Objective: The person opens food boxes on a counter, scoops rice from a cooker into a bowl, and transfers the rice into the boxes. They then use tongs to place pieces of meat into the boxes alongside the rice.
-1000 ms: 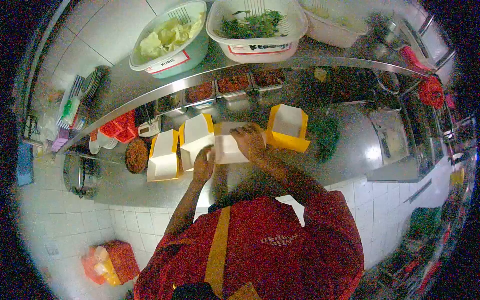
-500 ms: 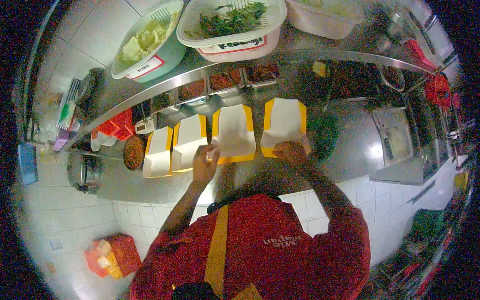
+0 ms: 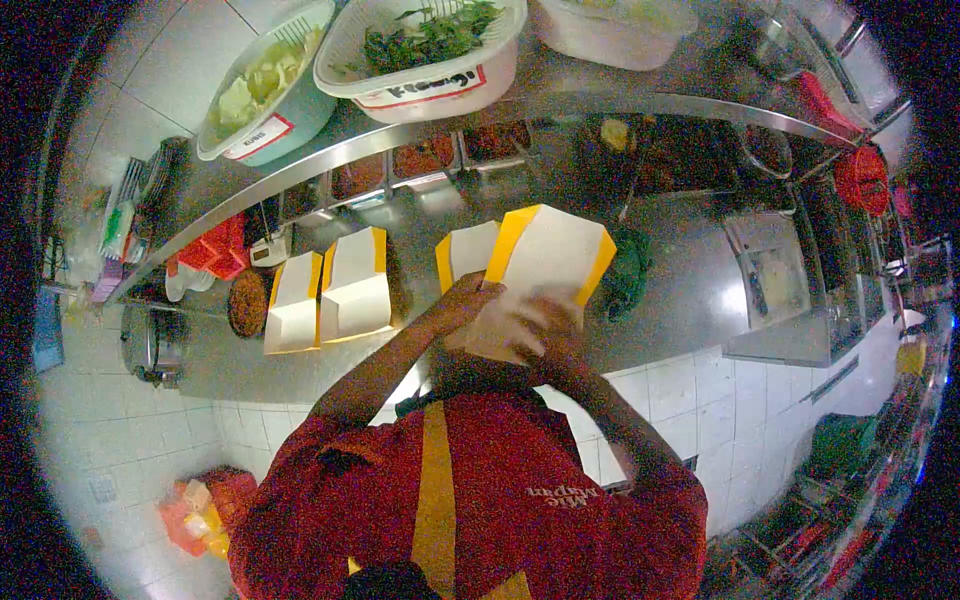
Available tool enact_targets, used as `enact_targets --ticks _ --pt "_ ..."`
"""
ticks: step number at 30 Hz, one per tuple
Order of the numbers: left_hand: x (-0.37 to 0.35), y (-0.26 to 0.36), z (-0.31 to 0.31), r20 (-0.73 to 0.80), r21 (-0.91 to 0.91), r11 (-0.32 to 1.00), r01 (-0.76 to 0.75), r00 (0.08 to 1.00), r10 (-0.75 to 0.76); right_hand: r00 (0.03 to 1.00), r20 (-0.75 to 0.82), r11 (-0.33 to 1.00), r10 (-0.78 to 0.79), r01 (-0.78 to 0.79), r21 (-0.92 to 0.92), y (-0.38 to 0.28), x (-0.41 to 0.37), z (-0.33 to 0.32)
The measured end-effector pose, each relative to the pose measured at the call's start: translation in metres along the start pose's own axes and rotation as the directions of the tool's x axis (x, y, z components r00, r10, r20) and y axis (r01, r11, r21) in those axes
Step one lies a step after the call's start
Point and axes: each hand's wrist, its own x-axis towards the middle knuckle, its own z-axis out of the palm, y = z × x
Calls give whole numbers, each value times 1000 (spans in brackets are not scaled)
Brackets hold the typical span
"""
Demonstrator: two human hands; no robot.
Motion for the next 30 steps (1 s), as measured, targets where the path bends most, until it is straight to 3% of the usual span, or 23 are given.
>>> enact_targets --ticks 1,3,5,6,7,8,9,11,12,13,14,15,16,17,18,19,20,21,23,25,27,28,30 --pt "-3 3 2 13 -14 999 -29 999 30 1000 5 1000 1 -1 4 2 9 -7" --pt "-10 11 11 23 -35 998 -59 998 59 979 31 979 203 -201 -40 7 25 -20" --pt "-19 21 24 -83 -30 922 -386 920 383 969 52 970 242 -240 -50 26 10 14" --pt "-20 23 26 -88 -30 922 -387 919 383 957 69 959 282 -278 -62 35 3 28" --pt "-20 24 27 -75 61 959 -278 957 282 960 69 961 273 -269 -63 41 1 31" --pt "-21 24 27 -72 148 976 -161 982 173 952 139 962 273 -268 -55 45 -2 33" --pt "-20 19 29 -78 143 977 -160 982 172 938 210 962 274 -270 -45 48 -6 32" --pt "-11 -4 33 -108 -236 970 -53 994 28 958 117 961 261 -247 -120 62 -6 24" --pt "-14 -16 35 -109 -242 969 -51 994 25 969 21 952 245 -236 -194 70 -6 18" --pt "-19 -32 37 -218 163 952 -259 932 291 974 -75 936 215 -227 -269 80 -4 12" --pt "-23 -48 37 -208 554 746 -369 806 554 970 -169 913 175 -224 -341 91 -2 5" --pt "-19 -82 37 -215 553 748 -366 805 553 958 -259 884 126 -226 -409 100 0 0" --pt "-11 -126 37 -50 714 584 -387 803 594 959 -256 886 121 -221 -408 116 -4 6" --pt "-8 -149 33 121 829 381 -409 797 592 973 -103 900 204 -228 -372 135 -8 20" --pt "-13 -140 25 118 832 378 -406 795 595 960 52 909 275 -242 -339 146 -7 29" --pt "-18 -125 15 106 817 495 -296 921 375 962 47 911 268 -237 -339 144 4 30" --pt "-25 -112 6 100 799 581 -156 987 127 941 125 896 314 -251 -366 139 16 36" --pt "-30 -116 1 87 801 582 -144 988 125 912 205 884 356 -257 -391 130 29 40" --pt "-38 -131 -6 -27 896 431 -112 952 305 920 220 901 325 -231 -366 111 55 44" --pt "-40 -132 -18 -21 878 458 -141 944 330 924 236 914 302 -211 -346 103 71 60" --pt "-44 -131 -25 -6 858 481 -182 932 364 990 131 955 48 -7 -296 105 84 89" --pt "-48 -131 -28 1 868 464 -176 936 352 946 278 940 167 -68 -334 104 95 98" --pt "-55 -139 -30 -3 878 450 -161 940 342 947 302 953 113 -17 -304 106 98 110"
